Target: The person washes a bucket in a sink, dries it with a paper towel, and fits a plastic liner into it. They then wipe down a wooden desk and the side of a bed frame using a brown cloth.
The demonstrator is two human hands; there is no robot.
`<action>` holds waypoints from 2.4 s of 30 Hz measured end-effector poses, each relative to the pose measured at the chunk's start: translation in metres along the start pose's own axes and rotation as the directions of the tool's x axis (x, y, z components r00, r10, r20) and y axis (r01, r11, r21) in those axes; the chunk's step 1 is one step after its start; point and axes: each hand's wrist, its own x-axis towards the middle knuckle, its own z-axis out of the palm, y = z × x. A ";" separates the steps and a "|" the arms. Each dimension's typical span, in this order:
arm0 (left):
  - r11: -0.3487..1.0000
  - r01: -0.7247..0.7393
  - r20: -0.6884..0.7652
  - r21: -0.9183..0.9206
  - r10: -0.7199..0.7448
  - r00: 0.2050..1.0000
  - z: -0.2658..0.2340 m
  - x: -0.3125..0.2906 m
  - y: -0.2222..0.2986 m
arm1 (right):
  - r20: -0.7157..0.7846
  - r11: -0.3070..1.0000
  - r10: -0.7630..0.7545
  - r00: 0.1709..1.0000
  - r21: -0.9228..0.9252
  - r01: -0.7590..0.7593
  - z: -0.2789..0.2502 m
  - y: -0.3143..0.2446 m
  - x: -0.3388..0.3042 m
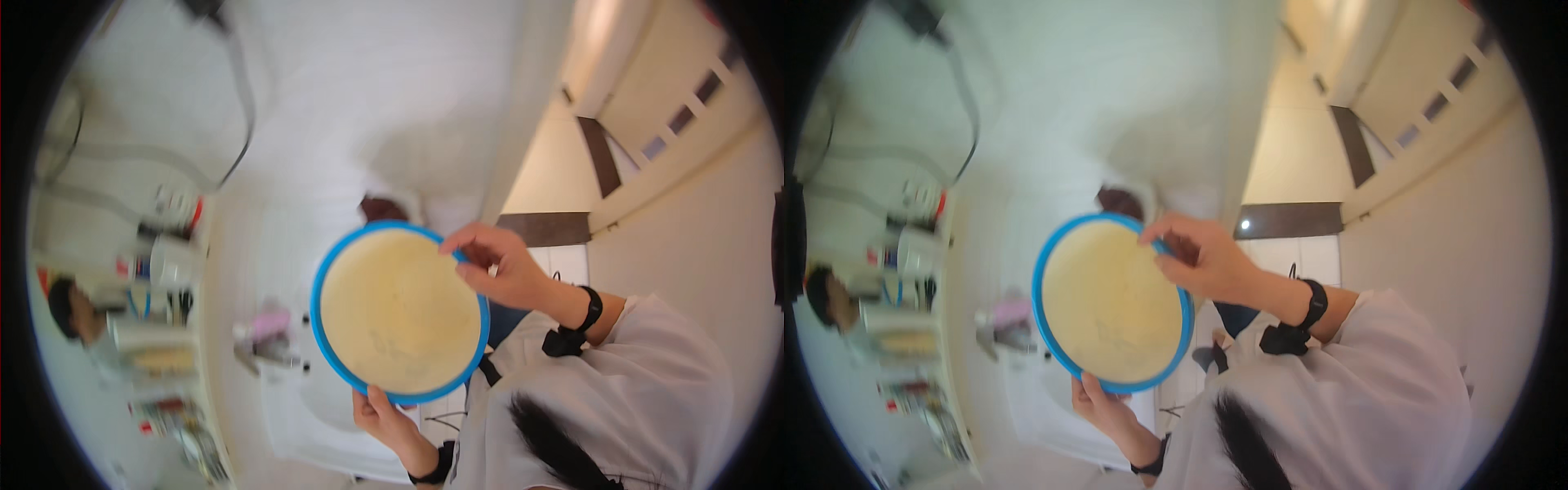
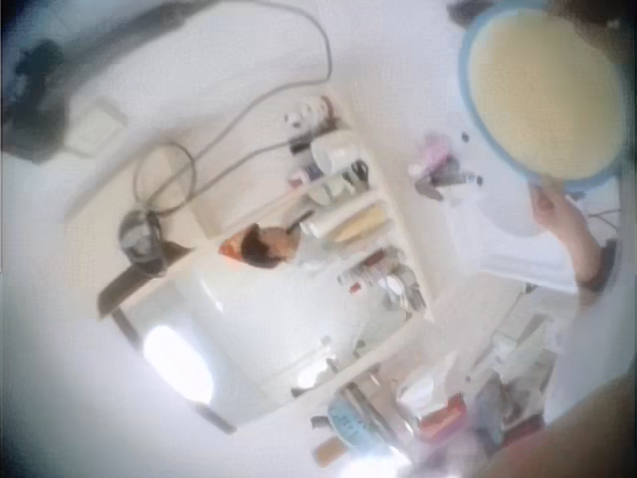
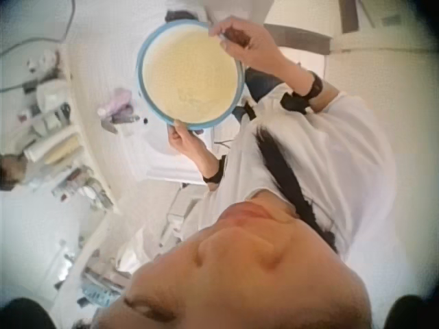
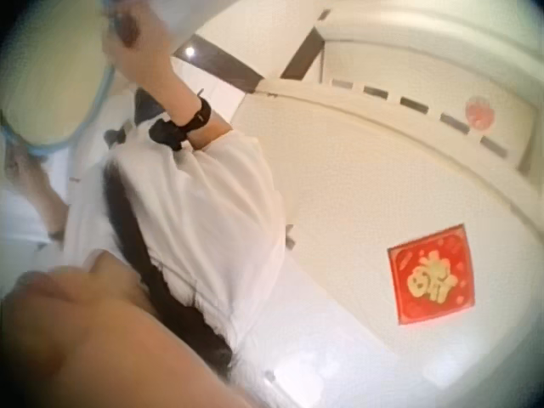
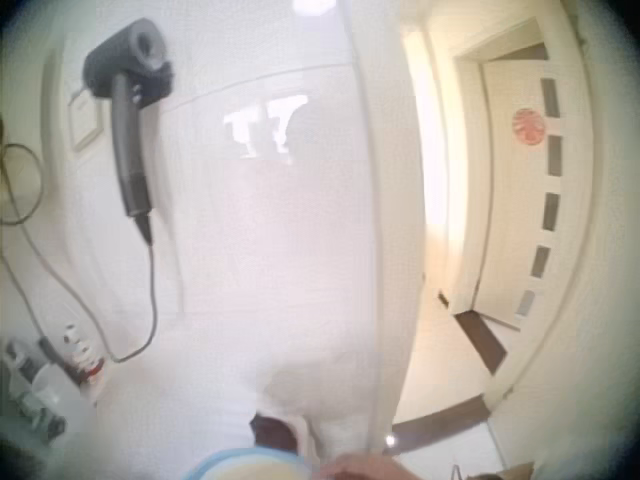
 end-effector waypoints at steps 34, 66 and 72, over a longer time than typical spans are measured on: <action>0.942 0.102 0.819 0.319 -0.328 0.471 0.844 -0.029 -0.111 | -0.851 0.991 0.044 0.523 -0.031 -0.134 -0.749 0.072 0.055; 0.693 0.094 -0.406 0.714 0.302 0.862 0.909 0.535 0.066 | 0.411 0.928 0.350 0.841 -0.028 -0.373 -0.636 0.218 1.010; 0.183 0.716 -0.430 0.674 0.885 0.178 0.710 0.476 0.177 | 0.572 0.900 0.368 0.733 -0.023 -0.434 -0.504 0.267 1.127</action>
